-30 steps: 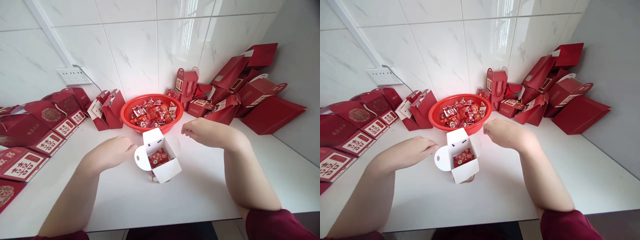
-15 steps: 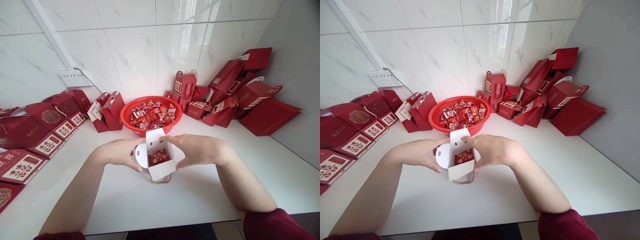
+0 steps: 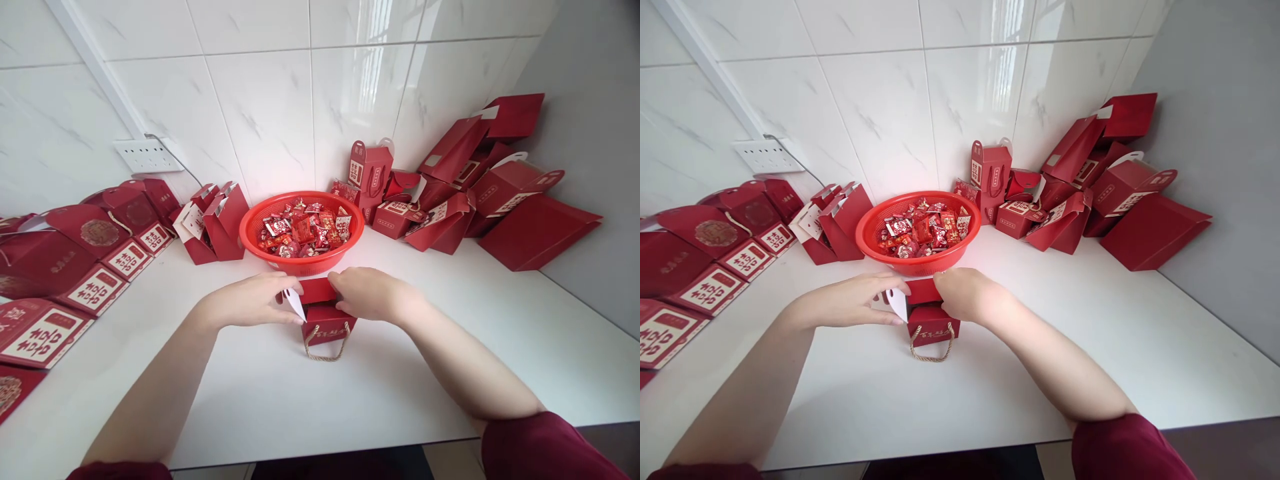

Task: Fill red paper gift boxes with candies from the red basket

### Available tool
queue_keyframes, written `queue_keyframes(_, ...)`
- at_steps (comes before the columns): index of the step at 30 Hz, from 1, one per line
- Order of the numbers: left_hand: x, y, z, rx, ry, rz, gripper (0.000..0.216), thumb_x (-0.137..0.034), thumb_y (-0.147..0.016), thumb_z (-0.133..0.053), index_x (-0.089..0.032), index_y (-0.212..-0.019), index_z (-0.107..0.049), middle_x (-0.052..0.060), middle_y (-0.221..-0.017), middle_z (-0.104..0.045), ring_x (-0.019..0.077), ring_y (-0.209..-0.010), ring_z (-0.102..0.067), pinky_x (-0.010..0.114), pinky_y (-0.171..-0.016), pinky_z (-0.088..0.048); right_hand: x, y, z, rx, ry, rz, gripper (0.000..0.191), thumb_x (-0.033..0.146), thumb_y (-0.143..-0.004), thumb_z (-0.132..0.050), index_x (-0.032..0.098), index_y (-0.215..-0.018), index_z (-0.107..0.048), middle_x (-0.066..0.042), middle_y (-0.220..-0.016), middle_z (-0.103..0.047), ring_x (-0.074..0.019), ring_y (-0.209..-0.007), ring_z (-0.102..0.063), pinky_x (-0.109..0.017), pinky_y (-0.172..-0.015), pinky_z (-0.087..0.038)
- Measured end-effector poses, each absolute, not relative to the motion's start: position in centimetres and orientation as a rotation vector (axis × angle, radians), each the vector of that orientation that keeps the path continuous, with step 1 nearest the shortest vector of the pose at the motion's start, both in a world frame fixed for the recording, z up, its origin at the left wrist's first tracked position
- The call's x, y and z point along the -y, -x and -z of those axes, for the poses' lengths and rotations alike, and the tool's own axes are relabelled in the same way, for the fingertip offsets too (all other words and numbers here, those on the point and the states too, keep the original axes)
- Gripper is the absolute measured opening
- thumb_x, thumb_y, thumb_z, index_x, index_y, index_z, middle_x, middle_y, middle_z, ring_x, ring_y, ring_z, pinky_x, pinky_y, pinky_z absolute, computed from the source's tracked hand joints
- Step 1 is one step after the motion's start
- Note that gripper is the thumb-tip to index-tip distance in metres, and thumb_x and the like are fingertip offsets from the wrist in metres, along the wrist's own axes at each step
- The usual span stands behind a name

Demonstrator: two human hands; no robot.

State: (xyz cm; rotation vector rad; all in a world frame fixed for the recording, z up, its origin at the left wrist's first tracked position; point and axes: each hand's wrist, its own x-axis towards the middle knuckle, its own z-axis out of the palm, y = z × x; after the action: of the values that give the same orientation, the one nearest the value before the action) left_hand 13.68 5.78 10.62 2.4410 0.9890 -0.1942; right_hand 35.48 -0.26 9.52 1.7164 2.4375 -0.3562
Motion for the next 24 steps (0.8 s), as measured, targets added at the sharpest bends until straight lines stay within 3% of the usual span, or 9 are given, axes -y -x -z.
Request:
queue_keyframes(3,-5.0,-14.6,-10.0,-1.089,-2.435,0.142,0.060,-0.064,-0.083,-0.057,-0.025,-0.128,-0.052,0.006,-0.099,-0.068,0.0244,-0.085,-0.065,0.030,-0.068,-0.045,-0.2,-34.4,-8.6,-2.453,-1.751,0.201,0.032,0.006,-0.085,-0.053,0.010,-0.117,-0.052,-0.012,-0.096,-0.069,-0.0263,-0.086,-0.068,-0.029,-0.061,-0.041)
queue_keyframes(5,-4.4,-15.3,-9.7,-1.175,-2.475,0.104,0.066,-0.064,-0.085,-0.054,-0.023,-0.136,-0.045,0.006,-0.092,-0.068,0.0258,-0.080,-0.065,0.030,-0.063,-0.043,-0.4,-34.5,-8.4,-2.505,-1.758,0.249,0.040,0.012,-0.087,-0.054,0.009,-0.126,-0.046,-0.013,-0.097,-0.070,-0.0268,-0.086,-0.068,-0.029,-0.062,-0.042)
queue_keyframes(9,-4.0,-15.7,-9.2,-1.179,-2.577,0.051,0.063,-0.058,-0.087,-0.055,-0.023,-0.138,-0.047,0.010,-0.109,-0.067,0.0290,-0.092,-0.066,0.032,-0.068,-0.045,-0.1,-36.0,-9.3,-2.556,-1.726,0.511,0.056,0.038,-0.094,-0.051,0.012,-0.142,-0.034,-0.009,-0.086,-0.069,-0.0246,-0.071,-0.065,-0.029,-0.055,-0.039)
queue_keyframes(11,-4.3,-15.5,-9.0,-1.136,-2.588,0.078,0.058,-0.057,-0.088,-0.054,-0.023,-0.135,-0.053,0.011,-0.112,-0.066,0.0291,-0.096,-0.065,0.032,-0.075,-0.046,0.2,-36.9,-10.1,-2.560,-1.712,0.582,0.058,0.039,-0.097,-0.042,0.012,-0.147,-0.029,-0.006,-0.076,-0.067,-0.0224,-0.060,-0.059,-0.029,-0.050,-0.036)
queue_keyframes(14,-4.8,-14.9,-8.9,-1.085,-2.586,0.117,0.057,-0.055,-0.089,-0.054,-0.023,-0.136,-0.053,0.010,-0.113,-0.066,0.0284,-0.098,-0.066,0.034,-0.083,-0.047,0.7,-38.1,-11.2,-2.601,-1.644,0.701,0.053,0.031,-0.098,-0.035,0.013,-0.147,-0.033,-0.004,-0.071,-0.065,-0.0202,-0.055,-0.054,-0.029,-0.050,-0.035)
queue_keyframes(19,-5.3,-14.4,-9.2,-0.899,-2.616,0.136,0.044,-0.043,-0.092,-0.051,-0.026,-0.133,-0.056,0.008,-0.120,-0.066,0.0266,-0.110,-0.063,0.033,-0.093,-0.046,0.2,-39.1,-11.6,-2.739,-1.290,1.107,0.043,0.022,-0.092,-0.046,0.020,-0.134,-0.050,-0.006,-0.102,-0.072,-0.0194,-0.083,-0.066,-0.027,-0.070,-0.047)
queue_keyframes(21,-5.3,-14.5,-9.5,-0.831,-2.613,0.132,0.038,-0.038,-0.094,-0.048,-0.026,-0.129,-0.059,0.006,-0.124,-0.065,0.0252,-0.114,-0.062,0.032,-0.095,-0.045,-0.6,-38.4,-10.7,-2.708,-1.284,1.153,0.043,0.025,-0.090,-0.052,0.019,-0.133,-0.049,-0.006,-0.100,-0.072,-0.0195,-0.082,-0.066,-0.027,-0.067,-0.047)
queue_keyframes(24,-4.9,-14.6,-9.8,-0.853,-2.560,0.135,0.039,-0.035,-0.100,-0.033,-0.025,-0.124,-0.061,0.005,-0.125,-0.066,0.0228,-0.112,-0.063,0.031,-0.093,-0.047,-2.2,-36.5,-8.4,-2.665,-1.523,0.973,0.056,0.034,-0.086,-0.062,0.017,-0.136,-0.043,-0.008,-0.095,-0.071,-0.0208,-0.074,-0.065,-0.026,-0.058,-0.044)
